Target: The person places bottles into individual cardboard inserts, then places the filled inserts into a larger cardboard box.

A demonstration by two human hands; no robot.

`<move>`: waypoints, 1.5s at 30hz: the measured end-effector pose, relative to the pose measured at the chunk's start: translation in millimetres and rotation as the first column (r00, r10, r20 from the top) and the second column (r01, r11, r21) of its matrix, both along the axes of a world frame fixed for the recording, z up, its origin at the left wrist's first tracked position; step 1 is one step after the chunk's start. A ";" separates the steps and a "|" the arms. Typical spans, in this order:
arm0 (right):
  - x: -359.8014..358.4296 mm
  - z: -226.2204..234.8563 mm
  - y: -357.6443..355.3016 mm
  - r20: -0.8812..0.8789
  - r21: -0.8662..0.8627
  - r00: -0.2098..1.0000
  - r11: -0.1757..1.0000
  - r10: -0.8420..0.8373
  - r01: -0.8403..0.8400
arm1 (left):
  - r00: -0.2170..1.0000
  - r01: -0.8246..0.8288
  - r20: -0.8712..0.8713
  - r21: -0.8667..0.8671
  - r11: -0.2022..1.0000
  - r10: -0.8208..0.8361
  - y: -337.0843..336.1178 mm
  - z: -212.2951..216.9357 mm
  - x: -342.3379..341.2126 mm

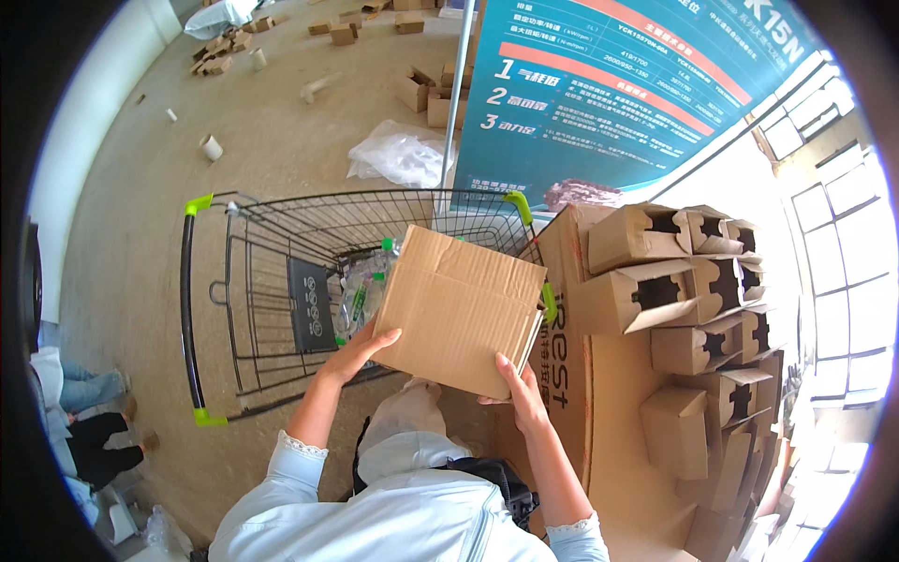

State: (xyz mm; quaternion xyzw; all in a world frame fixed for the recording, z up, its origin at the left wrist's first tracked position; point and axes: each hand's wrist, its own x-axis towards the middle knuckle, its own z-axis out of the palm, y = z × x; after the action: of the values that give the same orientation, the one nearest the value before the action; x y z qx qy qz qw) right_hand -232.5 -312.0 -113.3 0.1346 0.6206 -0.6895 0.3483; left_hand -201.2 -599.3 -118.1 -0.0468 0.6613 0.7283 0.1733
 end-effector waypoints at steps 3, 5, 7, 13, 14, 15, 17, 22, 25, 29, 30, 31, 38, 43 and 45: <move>-35.4 -26.8 -17.4 0.200 0.107 0.980 0.993 0.019 -0.041 | 0.978 -0.065 0.201 0.078 0.995 0.048 -14.3 -34.5 -34.3; -57.7 -32.2 -28.8 0.310 0.176 0.949 0.977 0.060 -0.119 | 0.900 -0.089 0.432 0.061 0.994 0.054 -23.6 -66.3 -54.5; -72.1 -36.8 -31.7 0.365 0.259 0.929 0.952 0.061 -0.164 | 0.842 -0.011 0.538 0.094 0.996 -0.041 -29.5 -90.8 -69.5; -112.0 -54.1 -25.1 0.439 0.304 0.880 0.891 0.182 -0.336 | 0.707 0.089 0.681 0.183 0.979 -0.192 -36.2 -99.5 -103.9; -114.0 -54.3 -25.0 0.444 0.302 0.877 0.891 0.184 -0.339 | 0.703 0.088 0.684 0.188 0.978 -0.195 -36.8 -103.6 -105.0; -115.7 -53.9 -25.0 0.448 0.299 0.874 0.890 0.187 -0.344 | 0.700 0.086 0.686 0.192 0.978 -0.197 -37.4 -106.8 -106.3; -118.4 -51.3 -24.2 0.446 0.298 0.872 0.885 0.203 -0.359 | 0.694 0.081 0.690 0.210 0.974 -0.206 -35.4 -107.8 -106.5; -112.4 -41.0 -24.7 0.446 0.338 0.873 0.866 0.196 -0.367 | 0.702 0.019 0.683 0.268 0.963 -0.203 -32.1 -112.8 -91.4; -96.2 -28.4 -26.1 0.384 0.341 0.893 0.864 0.233 -0.372 | 0.781 -0.055 0.612 0.268 0.962 -0.126 -33.6 -108.8 -78.1; -57.4 -1.2 -28.8 -0.057 0.494 0.967 0.849 0.249 -0.190 | 0.929 -0.186 0.370 0.396 0.899 0.029 -42.9 -115.0 -66.4; -46.4 5.8 -22.7 -0.187 0.516 0.934 0.840 0.303 -0.169 | 0.961 -0.176 0.272 0.451 0.875 0.053 -47.1 -118.1 -66.1; -30.2 15.9 -16.9 -0.371 0.559 0.876 0.827 0.309 -0.054 | 0.974 -0.102 0.226 0.449 0.888 -0.003 -52.2 -119.6 -66.5; 91.5 59.7 71.4 -0.544 0.589 0.835 0.748 0.088 0.305 | 0.930 0.294 -0.236 0.014 0.956 -0.283 31.9 -53.8 -91.7; 235.9 51.7 168.4 -0.662 0.197 0.667 0.779 -0.342 0.595 | 0.645 0.760 -0.083 -0.025 0.649 -0.759 216.8 31.1 -61.6; 290.5 52.1 197.3 -0.650 0.151 0.608 0.706 -0.456 0.692 | 0.539 0.842 -0.160 0.141 0.522 -0.827 286.8 32.4 -21.3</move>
State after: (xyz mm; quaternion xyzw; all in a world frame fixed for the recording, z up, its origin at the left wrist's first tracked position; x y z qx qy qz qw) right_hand 58.0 -114.7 -61.2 0.1854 0.7385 -0.6345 -0.1327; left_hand -222.4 -312.5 -85.7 0.3199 0.5316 0.6202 0.4800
